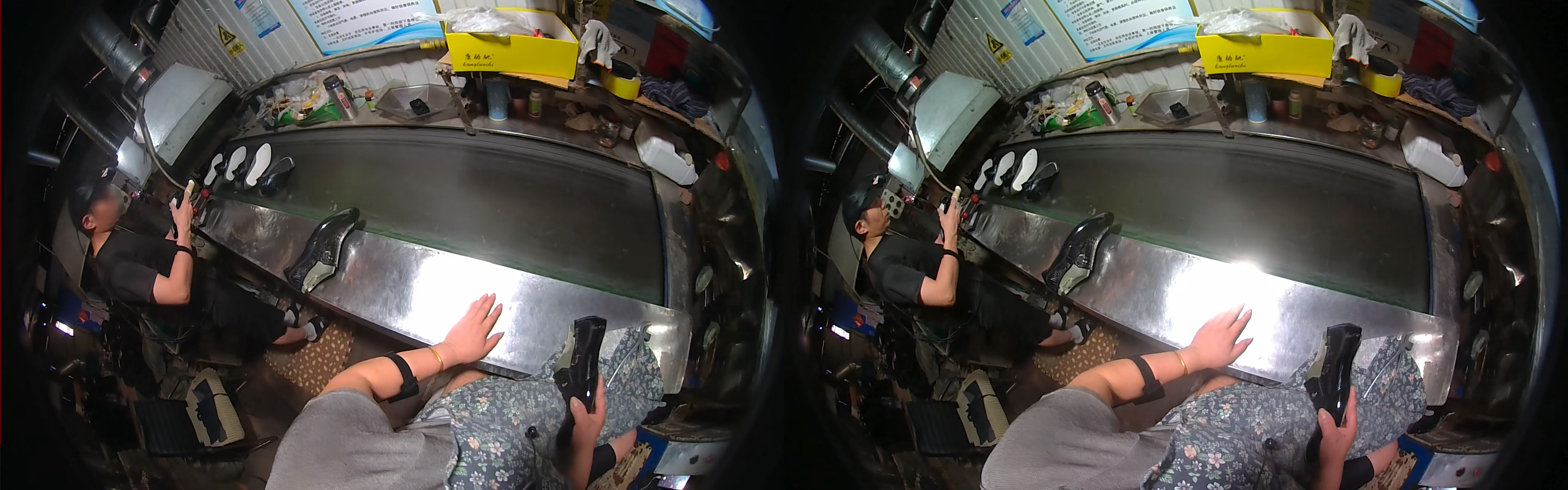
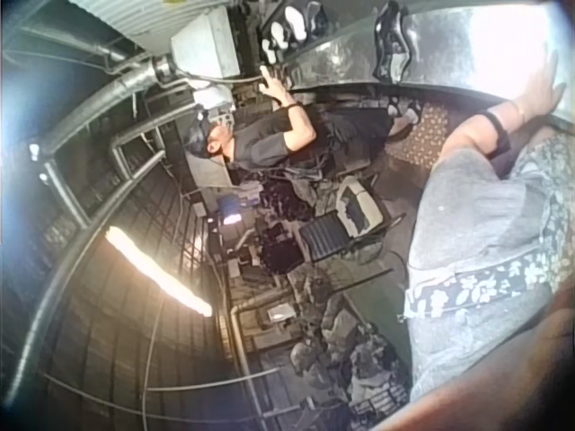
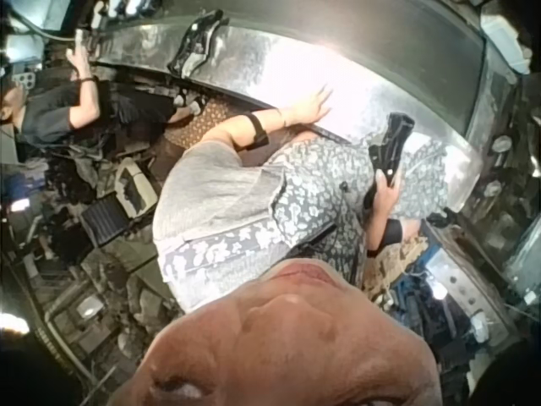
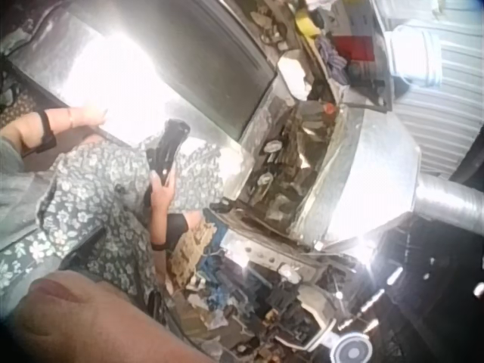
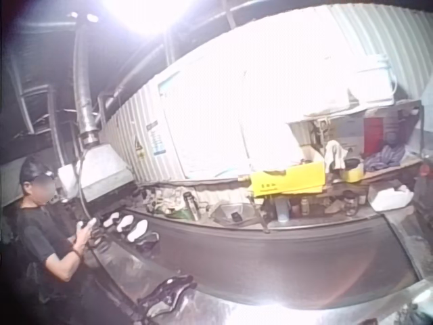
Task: The recorder is inspecting and preparing shoes for further manufacturing processes, using scissors to trim excess material.
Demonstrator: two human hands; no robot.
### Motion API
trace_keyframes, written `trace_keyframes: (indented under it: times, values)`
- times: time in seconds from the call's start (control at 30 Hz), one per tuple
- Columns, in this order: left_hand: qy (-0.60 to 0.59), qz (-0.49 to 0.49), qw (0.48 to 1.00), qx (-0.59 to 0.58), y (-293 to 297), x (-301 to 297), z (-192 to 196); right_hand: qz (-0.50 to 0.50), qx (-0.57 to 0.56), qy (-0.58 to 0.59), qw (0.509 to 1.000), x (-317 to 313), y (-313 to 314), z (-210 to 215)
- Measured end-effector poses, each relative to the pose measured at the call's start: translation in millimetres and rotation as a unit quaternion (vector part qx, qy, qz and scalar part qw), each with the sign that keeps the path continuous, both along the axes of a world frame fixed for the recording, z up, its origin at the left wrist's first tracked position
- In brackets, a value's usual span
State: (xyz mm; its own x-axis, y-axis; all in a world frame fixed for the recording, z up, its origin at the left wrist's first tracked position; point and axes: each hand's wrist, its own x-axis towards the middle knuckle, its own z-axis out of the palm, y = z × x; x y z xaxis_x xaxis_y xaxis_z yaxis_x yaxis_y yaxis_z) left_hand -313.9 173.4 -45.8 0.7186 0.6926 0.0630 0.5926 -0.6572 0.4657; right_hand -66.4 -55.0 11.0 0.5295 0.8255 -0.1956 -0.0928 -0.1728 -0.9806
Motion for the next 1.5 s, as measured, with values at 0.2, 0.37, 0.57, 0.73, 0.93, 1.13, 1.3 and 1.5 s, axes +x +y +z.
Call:
trace_keyframes:
  times: [0.2,0.37,0.57,0.73,0.93,1.13,1.3,1.5]
  values:
    - [-0.056,0.036,0.998,0.023,5.4,-12.0,-30.7,-0.113,0.032,-0.084,0.990,28.2,-52.4,61.9]
    - [0.012,-0.030,0.996,0.085,6.4,-0.2,-19.7,-0.314,0.073,-0.147,0.935,66.3,-192.8,134.3]
    - [0.120,-0.081,0.980,0.136,-5.0,17.7,14.3,-0.508,-0.239,-0.526,0.639,101.3,-362.3,191.0]
    - [0.132,-0.034,0.979,0.150,-27.3,35.9,24.9,-0.621,-0.395,-0.443,0.513,136.9,-454.8,228.8]
    - [0.190,-0.147,0.865,0.440,-14.3,30.2,-18.2,-0.627,-0.462,-0.372,0.505,180.2,-504.4,226.9]
    - [0.165,-0.079,0.884,0.430,17.1,25.5,-74.5,-0.571,-0.509,-0.323,0.557,201.7,-510.3,231.7]
    - [0.149,-0.052,0.930,0.333,-0.6,34.8,-61.3,-0.551,-0.553,-0.368,0.506,199.5,-504.3,225.3]
    - [0.146,-0.022,0.947,0.285,-15.9,44.1,-45.6,-0.591,-0.510,-0.359,0.513,196.9,-505.6,231.6]
